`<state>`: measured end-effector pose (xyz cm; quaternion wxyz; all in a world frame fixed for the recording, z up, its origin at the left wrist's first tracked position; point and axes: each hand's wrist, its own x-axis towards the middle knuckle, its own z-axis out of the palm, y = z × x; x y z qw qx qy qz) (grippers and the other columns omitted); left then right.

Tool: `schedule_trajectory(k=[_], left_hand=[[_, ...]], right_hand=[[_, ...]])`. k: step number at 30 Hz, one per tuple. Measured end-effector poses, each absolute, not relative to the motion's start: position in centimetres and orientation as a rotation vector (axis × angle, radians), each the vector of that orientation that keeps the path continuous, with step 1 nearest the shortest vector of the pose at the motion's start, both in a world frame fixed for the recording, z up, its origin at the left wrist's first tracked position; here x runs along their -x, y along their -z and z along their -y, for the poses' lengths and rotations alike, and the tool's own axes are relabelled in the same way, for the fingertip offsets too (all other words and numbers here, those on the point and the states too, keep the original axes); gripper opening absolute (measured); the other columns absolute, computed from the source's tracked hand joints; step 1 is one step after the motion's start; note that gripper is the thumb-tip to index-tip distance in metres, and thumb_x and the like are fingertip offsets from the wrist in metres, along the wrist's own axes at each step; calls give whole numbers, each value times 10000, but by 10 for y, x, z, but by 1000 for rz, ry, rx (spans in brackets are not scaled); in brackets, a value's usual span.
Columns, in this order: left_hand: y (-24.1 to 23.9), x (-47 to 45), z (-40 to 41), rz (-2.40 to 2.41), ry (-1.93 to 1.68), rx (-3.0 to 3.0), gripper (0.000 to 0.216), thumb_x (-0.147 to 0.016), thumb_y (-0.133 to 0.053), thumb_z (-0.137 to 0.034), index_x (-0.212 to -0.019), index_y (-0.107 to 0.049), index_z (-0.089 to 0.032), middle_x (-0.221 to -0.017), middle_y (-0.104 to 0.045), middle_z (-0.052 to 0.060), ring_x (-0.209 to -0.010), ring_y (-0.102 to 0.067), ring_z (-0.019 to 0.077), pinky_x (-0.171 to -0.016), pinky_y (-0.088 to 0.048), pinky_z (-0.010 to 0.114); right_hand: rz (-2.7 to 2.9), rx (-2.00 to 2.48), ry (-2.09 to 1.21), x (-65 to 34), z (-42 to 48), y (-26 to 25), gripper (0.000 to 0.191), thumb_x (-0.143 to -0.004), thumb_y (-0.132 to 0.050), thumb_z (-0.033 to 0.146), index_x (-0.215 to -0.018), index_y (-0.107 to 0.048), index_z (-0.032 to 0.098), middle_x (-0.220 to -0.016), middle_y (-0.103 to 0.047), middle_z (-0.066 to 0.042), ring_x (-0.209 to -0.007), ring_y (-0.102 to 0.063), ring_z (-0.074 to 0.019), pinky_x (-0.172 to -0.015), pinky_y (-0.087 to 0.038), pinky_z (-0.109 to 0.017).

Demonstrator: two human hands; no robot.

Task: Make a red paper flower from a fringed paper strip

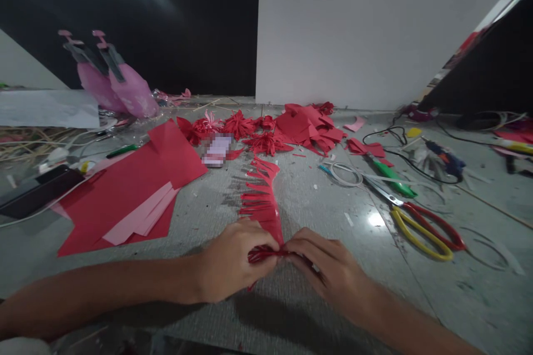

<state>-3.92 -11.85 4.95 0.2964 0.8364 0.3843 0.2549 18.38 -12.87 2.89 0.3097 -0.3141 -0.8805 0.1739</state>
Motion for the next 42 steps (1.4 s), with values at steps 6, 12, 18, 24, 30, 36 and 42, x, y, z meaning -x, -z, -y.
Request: schedule_trajectory(k=[6,12,18,24,30,36,42], left_hand=[[-49,39,117,-1007,-659,-2187,69,-875,-633,-188,-901,-697,-190,-838,-712,4,-796,-638,150,-774,-458,260],[-43,38,116,-1002,-665,-2197,90,-874,-649,-192,-953,-691,-183,-919,-723,20,-878,-642,176,-835,-458,289],[-38,39,119,-962,-708,-2318,116,-848,-663,-165,-961,-679,-183,-877,-714,22,-829,-631,187,-799,-460,303],[-42,38,123,-1000,-840,-2442,167,-842,-691,-209,-997,-644,-173,-864,-696,28,-829,-611,195,-838,-445,340],[-37,38,122,-857,-911,-2494,72,-900,-612,-165,-961,-651,-159,-833,-705,27,-807,-608,174,-824,-447,318],[-38,37,121,-890,-921,-2412,76,-883,-595,-145,-913,-665,-150,-797,-692,30,-762,-602,160,-782,-461,296],[-37,35,120,-890,-860,-2385,104,-896,-570,-146,-924,-669,-159,-842,-713,35,-786,-610,164,-793,-468,296]], right_hand=[[2382,797,-189,-185,130,-26,163,-986,-492,170,-1105,-603,157,-959,-694,-58,-816,-680,-163,-641,-527,-286],[2430,705,1,-190,128,-26,215,-974,-488,119,-1156,-603,116,-946,-713,-77,-863,-683,-174,-696,-553,-291],[2422,704,38,-189,130,-31,187,-957,-507,106,-1108,-618,112,-894,-715,-71,-800,-687,-172,-661,-563,-300],[2418,711,-4,-186,130,-35,148,-962,-515,131,-1048,-635,128,-847,-700,-55,-749,-678,-159,-626,-548,-283],[2422,714,-3,-185,132,-35,161,-977,-484,143,-1033,-635,133,-841,-703,-62,-744,-674,-163,-632,-545,-290],[2386,738,-11,-186,132,-31,160,-956,-542,163,-1092,-621,134,-926,-718,-68,-819,-690,-168,-675,-558,-299],[2397,718,19,-188,132,-27,199,-936,-541,106,-1112,-627,142,-934,-720,-58,-840,-692,-160,-681,-557,-283]])
